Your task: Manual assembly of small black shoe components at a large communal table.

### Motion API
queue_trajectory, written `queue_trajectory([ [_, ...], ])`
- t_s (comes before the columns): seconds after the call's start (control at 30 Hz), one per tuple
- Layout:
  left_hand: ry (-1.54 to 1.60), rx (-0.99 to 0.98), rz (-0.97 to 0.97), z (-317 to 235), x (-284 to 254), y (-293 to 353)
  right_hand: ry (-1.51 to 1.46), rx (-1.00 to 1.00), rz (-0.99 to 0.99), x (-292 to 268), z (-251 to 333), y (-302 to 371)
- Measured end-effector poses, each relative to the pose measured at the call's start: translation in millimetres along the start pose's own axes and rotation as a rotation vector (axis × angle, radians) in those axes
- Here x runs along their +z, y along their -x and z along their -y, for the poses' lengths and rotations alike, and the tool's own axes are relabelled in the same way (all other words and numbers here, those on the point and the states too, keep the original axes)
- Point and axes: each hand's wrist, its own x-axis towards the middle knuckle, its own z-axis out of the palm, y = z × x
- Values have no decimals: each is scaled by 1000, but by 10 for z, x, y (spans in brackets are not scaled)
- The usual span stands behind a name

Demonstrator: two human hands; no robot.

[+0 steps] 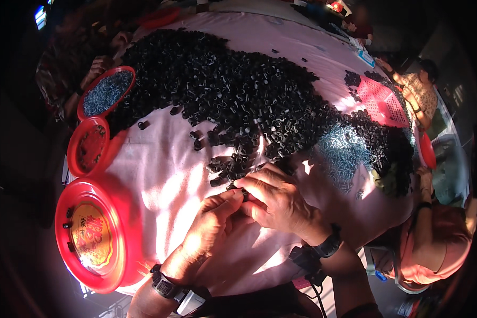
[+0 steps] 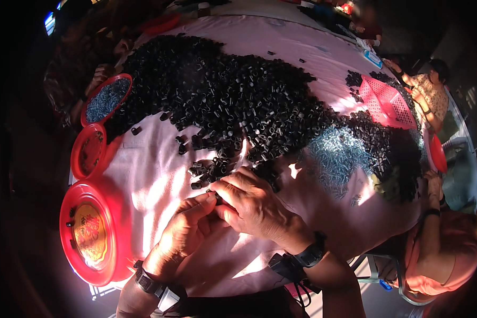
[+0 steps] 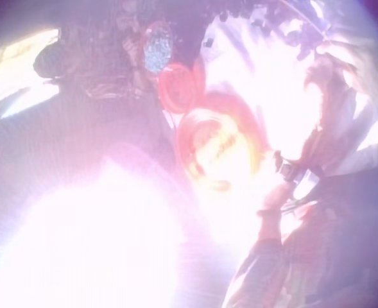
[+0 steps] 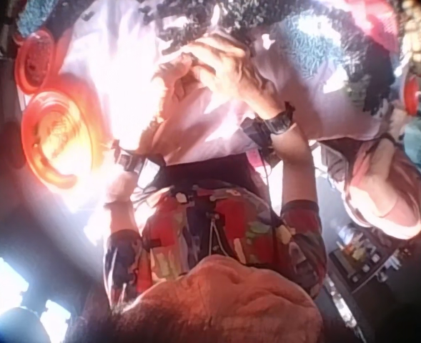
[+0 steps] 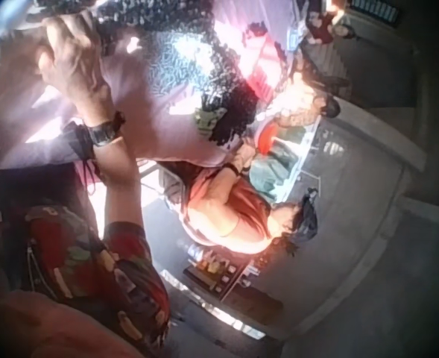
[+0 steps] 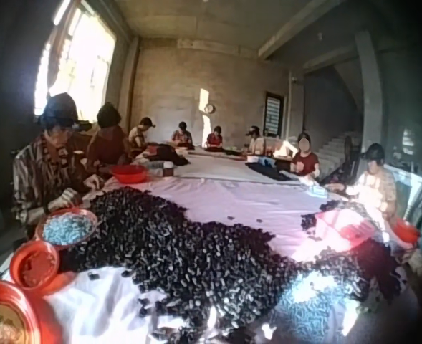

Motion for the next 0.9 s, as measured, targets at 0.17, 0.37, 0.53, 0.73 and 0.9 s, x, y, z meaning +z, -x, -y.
queue_trajectory([
  [0.17,27,-43,-26,-82,104,16,-66,59,54,-124,6,-27],
  [0.37,-155,14,47,-66,-55,-18,-253,90,7,-169,-65,-56],
  [0.53,-220,51,-16,-66,0,-16,-316,249,-23,-247,38,-101],
  [0.73,-136,139,-12,-24,7,-43,-368,318,-12,-272,65,-85],
  [0.9,-217,253,-13,65,-54,-104,-323,247,-14,-258,49,-93],
])
